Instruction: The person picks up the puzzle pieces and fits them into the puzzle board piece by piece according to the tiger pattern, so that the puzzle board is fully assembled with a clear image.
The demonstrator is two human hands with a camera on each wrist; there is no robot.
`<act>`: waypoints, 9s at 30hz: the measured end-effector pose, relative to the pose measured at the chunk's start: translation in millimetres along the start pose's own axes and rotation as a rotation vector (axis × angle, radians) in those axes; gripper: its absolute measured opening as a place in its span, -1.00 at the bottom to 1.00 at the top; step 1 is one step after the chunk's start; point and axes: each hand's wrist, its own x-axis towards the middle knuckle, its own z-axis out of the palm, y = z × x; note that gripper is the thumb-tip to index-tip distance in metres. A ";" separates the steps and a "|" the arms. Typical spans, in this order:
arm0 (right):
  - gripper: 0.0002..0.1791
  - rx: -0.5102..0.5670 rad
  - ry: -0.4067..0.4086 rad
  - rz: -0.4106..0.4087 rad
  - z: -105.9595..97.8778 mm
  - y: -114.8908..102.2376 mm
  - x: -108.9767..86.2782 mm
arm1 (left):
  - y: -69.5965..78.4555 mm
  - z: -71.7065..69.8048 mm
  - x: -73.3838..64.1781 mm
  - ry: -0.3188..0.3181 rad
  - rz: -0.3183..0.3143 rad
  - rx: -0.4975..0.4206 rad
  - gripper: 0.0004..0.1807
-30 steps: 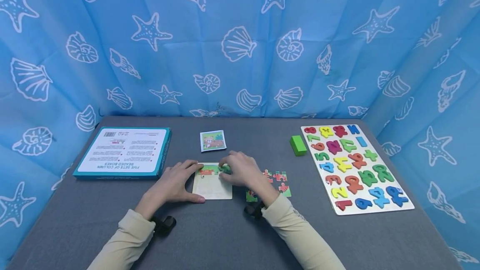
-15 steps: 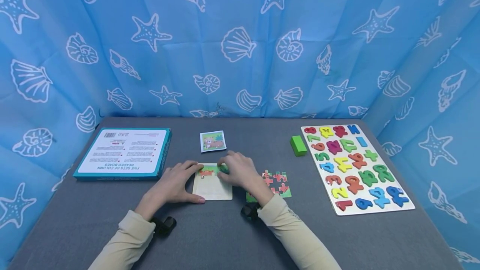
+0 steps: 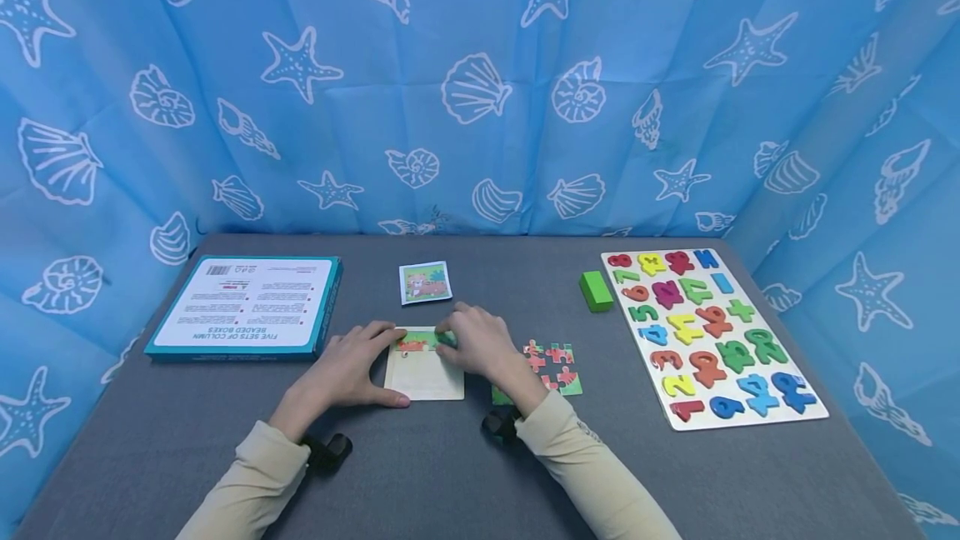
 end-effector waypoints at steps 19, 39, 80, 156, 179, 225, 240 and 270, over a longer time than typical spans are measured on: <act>-0.70 0.049 0.001 0.026 -6.3 -4.7 -3.1 | -1.0 -0.4 0.1 -0.004 -0.005 0.007 0.15; -0.76 0.105 0.043 0.014 -16.7 2.2 -5.8 | -0.5 0.6 2.9 -0.004 -0.010 0.008 0.17; -0.62 0.108 -0.074 0.123 -31.2 51.9 -49.3 | -9.0 -19.8 1.4 -0.185 0.004 -0.120 0.16; -0.70 0.089 -0.012 -0.112 8.9 -43.2 -10.2 | -7.6 -18.6 5.0 -0.156 -0.021 -0.108 0.14; -0.72 0.004 0.063 -0.103 14.8 -49.2 -3.5 | -10.3 -15.1 2.7 -0.113 0.020 -0.090 0.16; -0.75 0.105 0.000 -0.075 -2.0 -28.8 -10.0 | -8.5 -16.3 3.8 -0.142 0.004 -0.104 0.15; -0.66 0.111 0.049 -0.018 -26.1 8.8 -27.2 | -8.3 -15.3 3.8 -0.146 -0.004 -0.093 0.18; -0.61 0.035 -0.026 0.162 -34.4 83.4 -73.8 | -7.4 -15.6 3.4 -0.159 -0.026 -0.096 0.17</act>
